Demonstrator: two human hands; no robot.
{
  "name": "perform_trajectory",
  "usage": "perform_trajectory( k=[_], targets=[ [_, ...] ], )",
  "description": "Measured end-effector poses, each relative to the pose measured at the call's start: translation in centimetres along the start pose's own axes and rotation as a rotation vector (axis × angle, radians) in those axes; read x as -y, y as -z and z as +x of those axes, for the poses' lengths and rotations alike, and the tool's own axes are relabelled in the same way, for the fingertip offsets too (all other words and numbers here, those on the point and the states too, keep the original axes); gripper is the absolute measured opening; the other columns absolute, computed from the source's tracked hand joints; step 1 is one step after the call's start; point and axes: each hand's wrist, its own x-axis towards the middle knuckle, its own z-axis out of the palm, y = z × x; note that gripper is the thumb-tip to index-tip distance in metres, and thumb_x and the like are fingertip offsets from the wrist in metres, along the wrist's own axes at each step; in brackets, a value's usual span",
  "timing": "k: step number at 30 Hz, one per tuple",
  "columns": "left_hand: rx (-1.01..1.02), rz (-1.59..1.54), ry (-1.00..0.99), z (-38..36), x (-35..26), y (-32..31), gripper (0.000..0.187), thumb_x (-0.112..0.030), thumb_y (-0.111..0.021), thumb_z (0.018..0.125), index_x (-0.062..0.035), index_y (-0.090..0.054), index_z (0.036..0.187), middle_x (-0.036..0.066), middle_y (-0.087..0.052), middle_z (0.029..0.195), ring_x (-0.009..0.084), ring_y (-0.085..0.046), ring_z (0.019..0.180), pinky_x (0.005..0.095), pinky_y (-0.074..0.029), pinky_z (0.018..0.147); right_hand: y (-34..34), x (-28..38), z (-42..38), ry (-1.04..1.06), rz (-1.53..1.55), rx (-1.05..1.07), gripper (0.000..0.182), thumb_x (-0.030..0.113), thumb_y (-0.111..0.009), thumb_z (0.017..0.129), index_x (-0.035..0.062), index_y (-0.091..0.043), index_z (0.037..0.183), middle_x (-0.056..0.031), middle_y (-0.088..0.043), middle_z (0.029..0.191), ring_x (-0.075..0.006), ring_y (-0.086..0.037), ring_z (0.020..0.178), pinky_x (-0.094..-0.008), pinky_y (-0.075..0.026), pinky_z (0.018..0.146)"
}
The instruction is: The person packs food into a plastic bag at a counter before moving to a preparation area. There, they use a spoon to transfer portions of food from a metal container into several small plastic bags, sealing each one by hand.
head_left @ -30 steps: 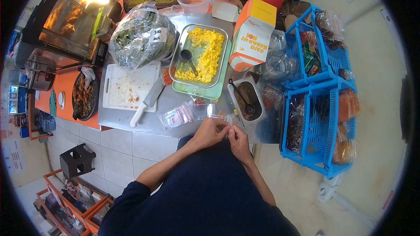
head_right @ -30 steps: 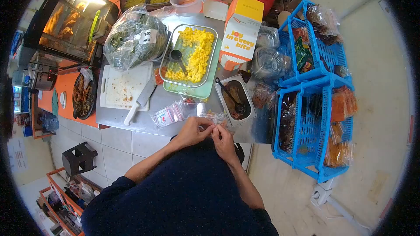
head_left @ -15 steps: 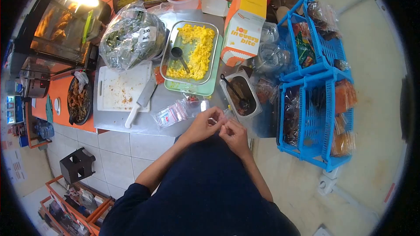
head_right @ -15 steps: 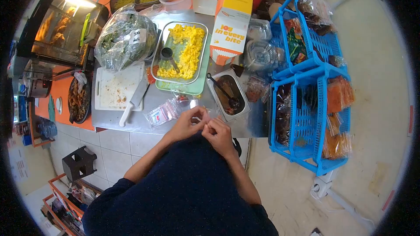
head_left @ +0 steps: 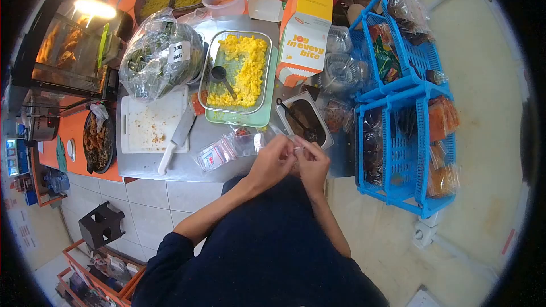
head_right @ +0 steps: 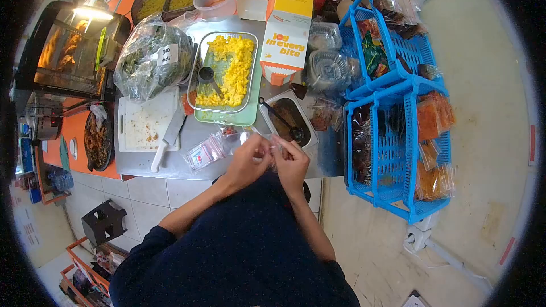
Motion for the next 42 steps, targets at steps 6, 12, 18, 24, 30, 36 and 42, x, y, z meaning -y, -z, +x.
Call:
perform_trajectory(
  k=[6,12,18,24,30,36,42],
  targets=[
    [0.322,0.264,-0.285,2.2,-4.5,6.6,0.033,-0.015,-0.076,0.085,-0.0020,-0.059,0.110,0.017,-0.064,0.103,0.0333,-0.067,0.095,0.0412,-0.054,0.079,1.6,0.4,0.8,-0.340,0.268,0.278,0.041,0.008,-0.087,0.078,0.0068,-0.077,0.117,0.0080,-0.051,0.078,-0.0047,-0.041,0.067,-0.0235,-0.034,0.057],
    [0.656,0.118,-0.124,3.3,0.4,8.7,0.050,-0.025,-0.078,0.090,-0.0020,-0.060,0.131,0.014,-0.068,0.121,0.0291,-0.066,0.113,0.0391,-0.050,0.103,1.8,2.8,2.8,0.251,0.042,0.521,0.028,0.013,-0.088,0.078,0.0037,-0.076,0.102,0.0014,-0.055,0.077,-0.0073,-0.046,0.065,-0.0244,-0.038,0.057],
    [0.537,-0.265,0.186,1.1,2.3,9.6,0.045,-0.025,-0.075,0.093,-0.0035,-0.065,0.131,0.011,-0.067,0.129,0.0207,-0.064,0.119,0.0397,-0.048,0.105,0.1,0.9,5.5,0.048,0.026,0.295,0.021,0.014,-0.083,0.081,0.0085,-0.070,0.097,-0.0039,-0.054,0.068,-0.0147,-0.050,0.058,-0.0309,-0.043,0.056],
    [0.306,-0.397,0.194,-0.1,3.3,11.0,0.046,-0.017,-0.074,0.092,-0.0060,-0.063,0.136,0.009,-0.065,0.134,0.0197,-0.059,0.124,0.0397,-0.045,0.107,-4.7,-0.7,12.7,0.174,-0.450,0.355,0.031,0.029,-0.078,0.088,0.0105,-0.072,0.112,-0.0051,-0.054,0.067,-0.0193,-0.054,0.059,-0.0360,-0.043,0.057],
    [0.213,-0.372,0.163,-1.5,4.9,12.0,0.045,-0.014,-0.074,0.092,-0.0049,-0.064,0.135,0.010,-0.064,0.136,0.0206,-0.058,0.126,0.0376,-0.045,0.106,-3.9,-1.0,13.9,0.281,-0.472,0.517,0.029,0.028,-0.076,0.089,0.0108,-0.072,0.112,-0.0051,-0.059,0.077,-0.0228,-0.064,0.074,-0.0375,-0.051,0.071],
    [0.204,-0.429,0.280,-1.7,6.4,11.1,0.044,-0.014,-0.074,0.092,-0.0057,-0.065,0.134,0.010,-0.063,0.137,0.0207,-0.059,0.125,0.0385,-0.046,0.107,0.8,-2.4,13.2,0.259,-0.359,0.320,0.041,0.022,-0.079,0.086,0.0084,-0.066,0.122,-0.0132,-0.058,0.113,-0.0312,-0.059,0.112,-0.0407,-0.050,0.094],
    [0.364,-0.169,0.191,1.4,3.2,8.9,0.048,-0.023,-0.076,0.089,-0.0079,-0.066,0.133,0.010,-0.064,0.136,0.0230,-0.058,0.127,0.0404,-0.044,0.108,-3.9,-2.5,13.9,0.376,-0.448,0.410,0.038,0.025,-0.079,0.084,0.0094,-0.070,0.117,-0.0105,-0.059,0.117,-0.0315,-0.057,0.118,-0.0439,-0.051,0.097]
  ],
)
